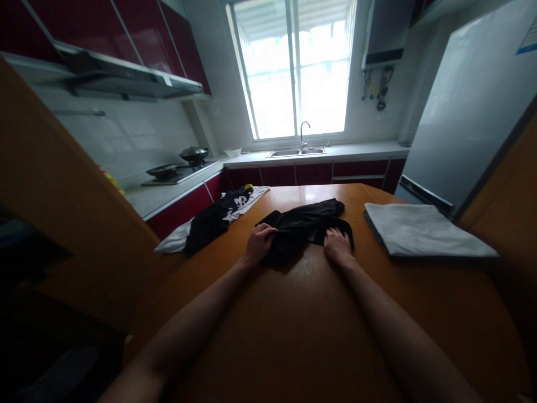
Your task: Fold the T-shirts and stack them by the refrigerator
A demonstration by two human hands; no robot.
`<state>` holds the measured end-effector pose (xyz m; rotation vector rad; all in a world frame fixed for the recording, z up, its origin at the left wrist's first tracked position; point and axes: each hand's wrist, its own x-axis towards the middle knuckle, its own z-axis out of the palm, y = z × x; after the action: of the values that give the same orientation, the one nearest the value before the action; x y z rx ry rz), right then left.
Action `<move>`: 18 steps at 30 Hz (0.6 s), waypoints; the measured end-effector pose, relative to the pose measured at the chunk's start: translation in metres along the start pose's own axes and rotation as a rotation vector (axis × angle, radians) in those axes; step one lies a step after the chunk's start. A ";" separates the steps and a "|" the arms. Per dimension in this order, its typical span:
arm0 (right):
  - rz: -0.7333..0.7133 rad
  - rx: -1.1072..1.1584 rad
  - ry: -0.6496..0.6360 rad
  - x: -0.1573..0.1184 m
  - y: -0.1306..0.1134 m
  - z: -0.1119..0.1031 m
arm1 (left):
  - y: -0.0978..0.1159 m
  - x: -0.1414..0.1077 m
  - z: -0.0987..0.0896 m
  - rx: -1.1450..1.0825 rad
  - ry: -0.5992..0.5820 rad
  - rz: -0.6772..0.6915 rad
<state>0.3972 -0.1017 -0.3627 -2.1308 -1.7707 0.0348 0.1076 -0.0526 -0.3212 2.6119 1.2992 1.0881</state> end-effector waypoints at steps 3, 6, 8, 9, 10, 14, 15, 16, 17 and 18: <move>0.011 -0.005 0.004 0.002 0.006 0.000 | -0.019 0.004 -0.007 -0.002 0.132 -0.120; 0.013 -0.016 0.039 0.001 0.006 -0.004 | -0.037 0.005 -0.011 -0.054 0.169 -0.258; 0.006 -0.015 0.088 -0.001 0.001 -0.008 | -0.042 0.005 -0.014 -0.098 0.165 -0.286; 0.004 -0.011 0.124 -0.003 -0.002 -0.011 | -0.041 0.005 -0.015 -0.113 0.175 -0.266; -0.002 -0.005 0.161 -0.005 -0.006 -0.014 | -0.039 0.004 -0.015 -0.119 0.194 -0.225; -0.062 0.003 0.208 -0.015 -0.024 -0.023 | -0.016 0.002 -0.009 -0.103 0.129 0.062; -0.076 -0.004 0.176 -0.018 -0.029 -0.024 | -0.009 0.001 -0.006 -0.088 0.064 0.130; -0.085 -0.014 0.138 -0.020 -0.033 -0.024 | -0.004 0.000 -0.003 -0.067 -0.007 0.182; -0.091 -0.030 0.105 -0.023 -0.037 -0.023 | 0.001 0.000 0.001 -0.043 -0.077 0.216; -0.092 -0.048 0.084 -0.026 -0.041 -0.022 | 0.004 -0.001 0.003 -0.017 -0.135 0.232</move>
<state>0.3588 -0.1261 -0.3353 -2.0490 -1.8359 -0.1200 0.1120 -0.0550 -0.3233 2.8210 0.9772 0.9213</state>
